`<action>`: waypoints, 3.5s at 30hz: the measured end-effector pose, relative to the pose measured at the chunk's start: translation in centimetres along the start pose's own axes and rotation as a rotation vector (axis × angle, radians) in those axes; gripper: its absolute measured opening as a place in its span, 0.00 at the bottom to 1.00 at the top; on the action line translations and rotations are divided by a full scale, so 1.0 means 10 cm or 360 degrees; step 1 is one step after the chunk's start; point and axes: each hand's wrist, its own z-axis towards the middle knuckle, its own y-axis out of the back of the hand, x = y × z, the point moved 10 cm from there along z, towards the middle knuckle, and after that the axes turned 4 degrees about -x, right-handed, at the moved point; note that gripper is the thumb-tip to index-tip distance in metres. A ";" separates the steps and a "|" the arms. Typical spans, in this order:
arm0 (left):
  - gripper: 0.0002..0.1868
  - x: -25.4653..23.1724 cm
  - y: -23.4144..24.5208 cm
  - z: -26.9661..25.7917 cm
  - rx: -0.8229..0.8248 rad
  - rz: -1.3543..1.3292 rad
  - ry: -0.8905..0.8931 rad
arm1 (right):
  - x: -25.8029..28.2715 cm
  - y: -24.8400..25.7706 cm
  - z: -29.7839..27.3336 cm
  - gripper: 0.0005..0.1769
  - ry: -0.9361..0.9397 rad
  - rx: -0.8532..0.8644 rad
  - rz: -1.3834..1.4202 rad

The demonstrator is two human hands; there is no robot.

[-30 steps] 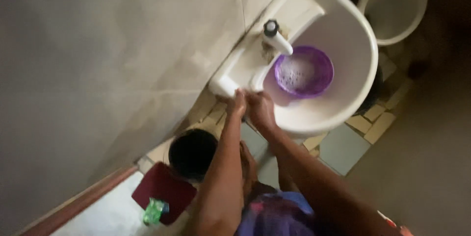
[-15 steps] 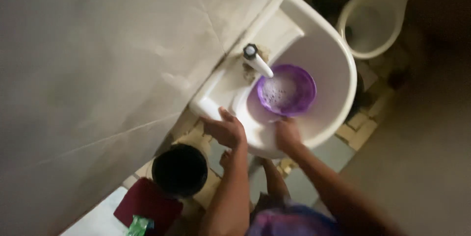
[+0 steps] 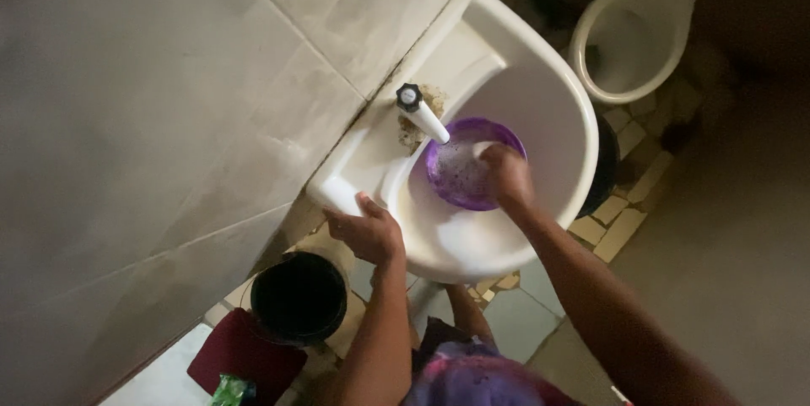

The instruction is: Scrubbing a bathroom sink with a sponge and soapy water.

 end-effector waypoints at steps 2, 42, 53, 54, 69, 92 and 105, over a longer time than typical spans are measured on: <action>0.43 0.02 0.03 -0.03 -0.0066 0.0022 -0.0052 | 0.10 -0.15 0.13 0.15 0.0182 0.0073 -0.0413; 0.42 -0.08 0.11 0.47 -0.0114 -0.0349 -0.0185 | 2.92 -1.22 -0.50 0.08 0.1156 0.0017 0.0312; 0.43 -0.13 0.20 0.56 0.0094 -0.0274 -0.0039 | 2.48 -1.17 -0.23 0.03 0.0526 -0.0863 0.0439; 0.43 -0.07 0.13 0.58 0.0210 -0.0231 0.0101 | 2.48 -1.12 -0.19 0.04 0.0493 -0.0996 0.0440; 0.41 0.03 -0.14 0.52 -0.0215 -0.0342 -0.0379 | 2.74 -0.72 -0.11 0.13 0.0615 -0.0575 -0.0009; 0.44 0.00 -0.01 0.56 0.0173 -0.0197 0.0100 | 2.12 -1.49 -0.47 0.07 0.1035 -0.0253 -0.0191; 0.38 0.00 0.02 0.52 -0.0212 -0.0206 -0.0308 | 2.02 -0.98 -0.83 0.14 0.1120 -0.0394 -0.0248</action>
